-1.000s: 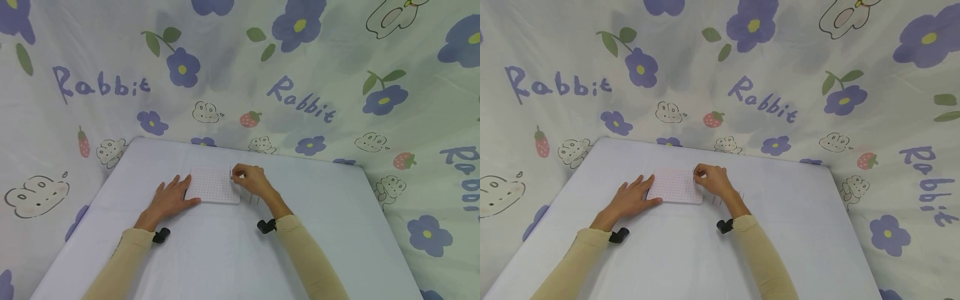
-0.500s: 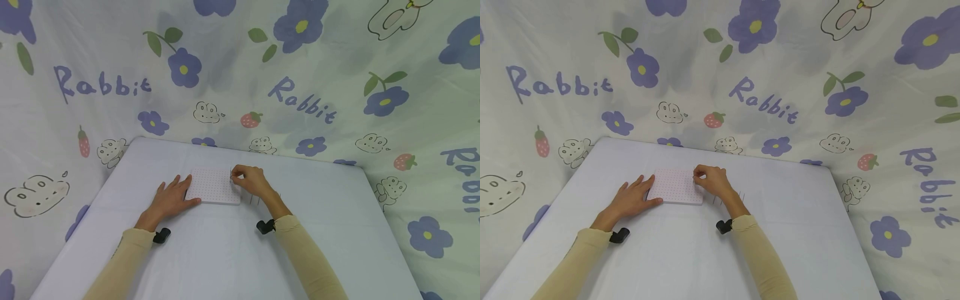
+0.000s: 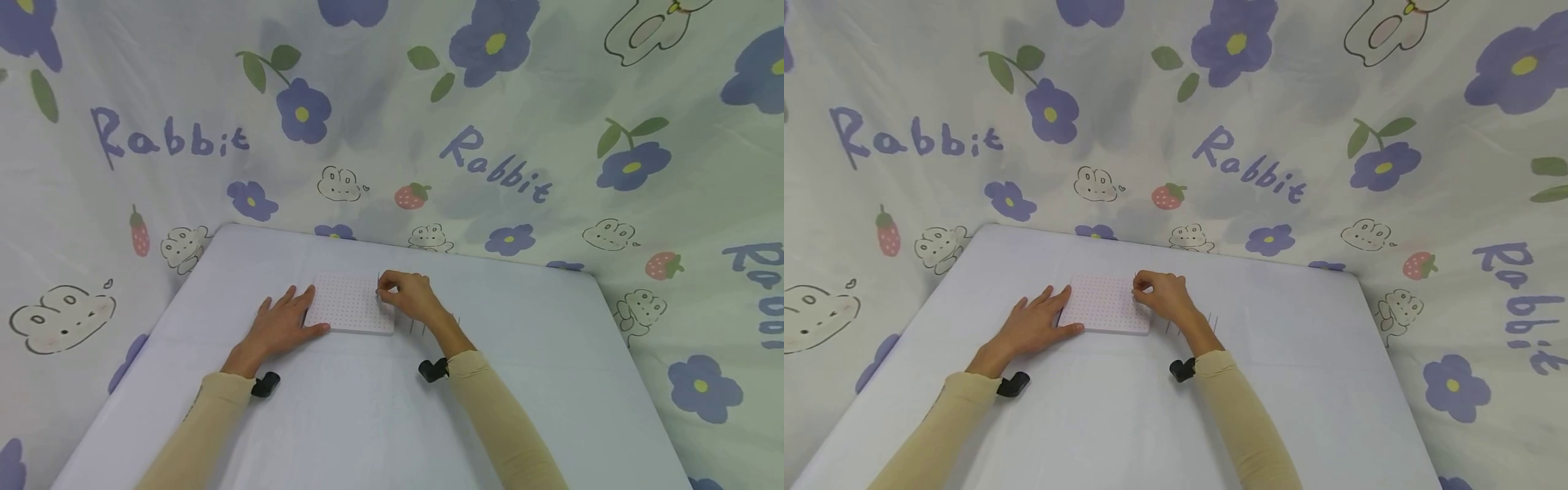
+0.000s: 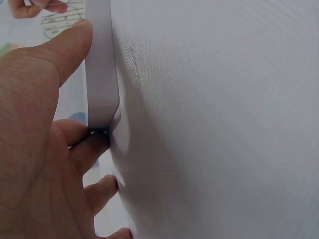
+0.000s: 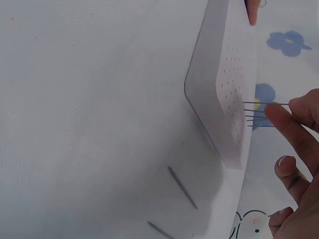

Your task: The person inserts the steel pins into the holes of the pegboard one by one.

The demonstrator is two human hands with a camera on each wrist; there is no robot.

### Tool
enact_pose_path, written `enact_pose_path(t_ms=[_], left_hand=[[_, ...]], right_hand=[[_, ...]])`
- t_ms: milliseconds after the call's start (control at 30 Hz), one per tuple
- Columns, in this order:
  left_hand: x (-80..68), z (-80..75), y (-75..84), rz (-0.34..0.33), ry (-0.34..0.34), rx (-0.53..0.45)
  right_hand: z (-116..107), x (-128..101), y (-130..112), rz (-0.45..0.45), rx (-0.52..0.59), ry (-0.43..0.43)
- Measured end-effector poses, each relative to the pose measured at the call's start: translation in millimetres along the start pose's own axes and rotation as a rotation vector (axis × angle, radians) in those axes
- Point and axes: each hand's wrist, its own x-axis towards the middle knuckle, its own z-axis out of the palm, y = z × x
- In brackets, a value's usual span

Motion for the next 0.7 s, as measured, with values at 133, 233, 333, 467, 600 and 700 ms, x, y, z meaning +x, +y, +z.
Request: enact_pose_path(t_ms=[133, 233, 333, 467, 600, 700], left_hand=[[0.0, -0.4, 0.9, -0.002, 0.005, -0.001], [-0.5, -1.0, 1.7, -0.002, 0.006, 0.000], [-1.2, -1.9, 2.2, -0.003, 0.006, -0.003], [-1.9, -2.6, 2.7, -0.001, 0.005, -0.005], [-1.9, -2.3, 3.0, 0.001, 0.007, -0.004], [-1.8, -2.1, 2.9, 0.000, 0.008, -0.005]], right_hand=[[1.3, 0.8, 1.2, 0.000, -0.004, 0.000], [2.8, 1.1, 2.0, 0.003, -0.009, 0.000], [3.9, 1.1, 2.5, 0.010, -0.016, -0.002], [4.4, 0.9, 3.1, 0.011, -0.018, -0.007], [4.7, 0.1, 3.5, 0.003, -0.014, -0.005], [5.0, -0.1, 3.5, 0.003, -0.012, -0.007]])
